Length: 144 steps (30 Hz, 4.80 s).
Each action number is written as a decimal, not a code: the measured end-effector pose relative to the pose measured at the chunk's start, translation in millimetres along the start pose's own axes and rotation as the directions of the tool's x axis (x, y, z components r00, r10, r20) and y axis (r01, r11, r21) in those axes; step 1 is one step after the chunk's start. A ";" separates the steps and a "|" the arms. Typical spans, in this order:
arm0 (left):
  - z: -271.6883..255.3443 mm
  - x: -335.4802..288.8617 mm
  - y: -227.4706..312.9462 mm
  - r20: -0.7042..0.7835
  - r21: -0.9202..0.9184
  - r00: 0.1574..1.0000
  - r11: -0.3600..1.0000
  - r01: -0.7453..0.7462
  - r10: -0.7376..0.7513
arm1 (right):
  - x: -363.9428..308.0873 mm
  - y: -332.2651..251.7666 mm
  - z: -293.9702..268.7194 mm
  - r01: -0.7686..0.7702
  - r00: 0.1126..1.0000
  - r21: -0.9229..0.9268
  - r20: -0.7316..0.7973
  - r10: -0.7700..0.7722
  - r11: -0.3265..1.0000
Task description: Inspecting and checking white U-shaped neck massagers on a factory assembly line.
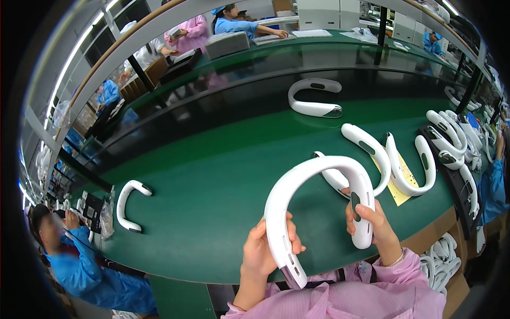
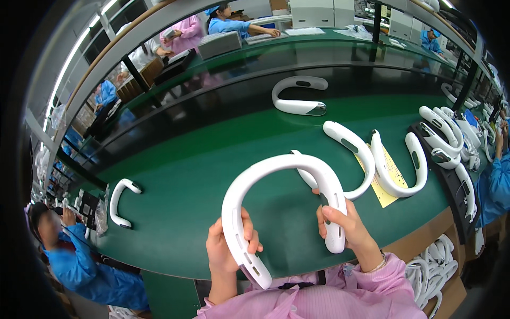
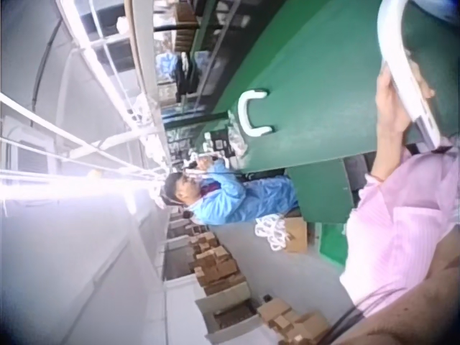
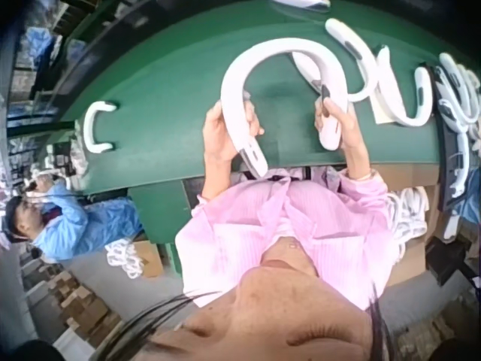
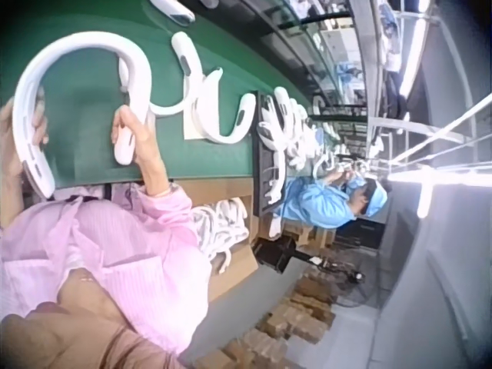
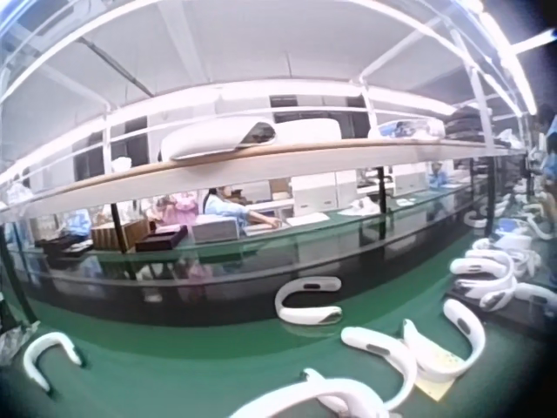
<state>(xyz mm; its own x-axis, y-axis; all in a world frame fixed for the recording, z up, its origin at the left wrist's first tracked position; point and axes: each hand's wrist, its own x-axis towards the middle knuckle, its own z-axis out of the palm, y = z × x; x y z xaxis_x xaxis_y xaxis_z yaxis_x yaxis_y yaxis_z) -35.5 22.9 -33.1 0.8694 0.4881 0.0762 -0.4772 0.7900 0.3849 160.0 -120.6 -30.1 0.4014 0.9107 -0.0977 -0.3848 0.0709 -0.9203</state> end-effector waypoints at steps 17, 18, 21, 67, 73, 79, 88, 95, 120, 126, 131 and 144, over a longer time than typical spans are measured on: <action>96.1 9.4 -12.6 -0.125 0.670 0.991 0.740 0.058 0.035 | 33.8 39.5 12.2 -0.265 0.964 0.178 0.083 0.254 0.948; 96.7 8.1 -13.4 -0.127 0.671 0.991 0.739 0.053 0.044 | 35.6 43.5 8.1 -0.283 0.958 0.163 0.104 0.268 0.945; 86.4 8.5 -13.3 -0.075 0.613 0.997 0.789 0.037 0.011 | 35.2 45.5 7.5 -0.319 0.947 0.159 0.095 0.307 0.934; -70.0 34.7 -23.2 -0.361 0.365 0.931 0.926 0.094 0.048 | -8.9 -50.0 71.5 0.447 0.886 -0.442 0.336 -0.319 0.778; -28.7 18.5 -7.2 -0.318 0.448 0.936 0.847 0.287 -0.149 | 11.8 -73.7 42.6 0.730 0.589 -0.684 0.640 -0.493 -0.016; -15.5 -2.4 15.0 -0.027 0.631 0.997 0.772 0.077 -0.078 | 27.9 -53.3 -8.1 0.634 0.754 -0.561 0.292 -0.589 0.533; -5.5 7.7 29.5 0.149 0.947 0.932 0.223 -0.231 0.330 | 16.5 -62.4 13.2 0.269 0.955 -0.385 -0.011 -0.296 0.883; -13.2 40.0 25.4 -0.329 0.303 0.941 0.953 0.025 0.080 | 35.3 -66.3 20.2 -0.085 0.989 -0.001 0.120 0.085 0.996; -44.7 46.1 43.4 -0.332 0.505 0.901 0.859 -0.080 0.279 | 234.5 -30.9 -17.2 0.108 0.983 0.589 -0.181 0.001 0.801; -43.2 40.9 46.4 -0.368 0.617 0.861 0.785 -0.057 0.351 | 196.7 -18.6 -47.6 -0.030 0.999 -0.505 -0.041 0.010 0.862; -26.2 48.1 16.8 -0.232 0.851 0.898 0.525 0.001 0.374 | 57.1 -29.2 -55.9 0.302 0.951 -0.950 0.306 -0.047 -0.075; 49.0 38.3 5.1 0.480 0.776 0.857 -0.364 -0.515 -0.188 | -6.9 -56.8 2.0 0.679 0.731 -0.647 0.559 -0.391 0.345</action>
<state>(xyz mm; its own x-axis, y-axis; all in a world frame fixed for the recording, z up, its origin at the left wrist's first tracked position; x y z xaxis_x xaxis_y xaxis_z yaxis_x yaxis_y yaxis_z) 1.6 27.5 16.9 0.8961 0.0915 0.4344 -0.1749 -0.8266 0.5349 177.5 -130.0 23.6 -0.0202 0.8656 0.5004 0.6779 0.3797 -0.6295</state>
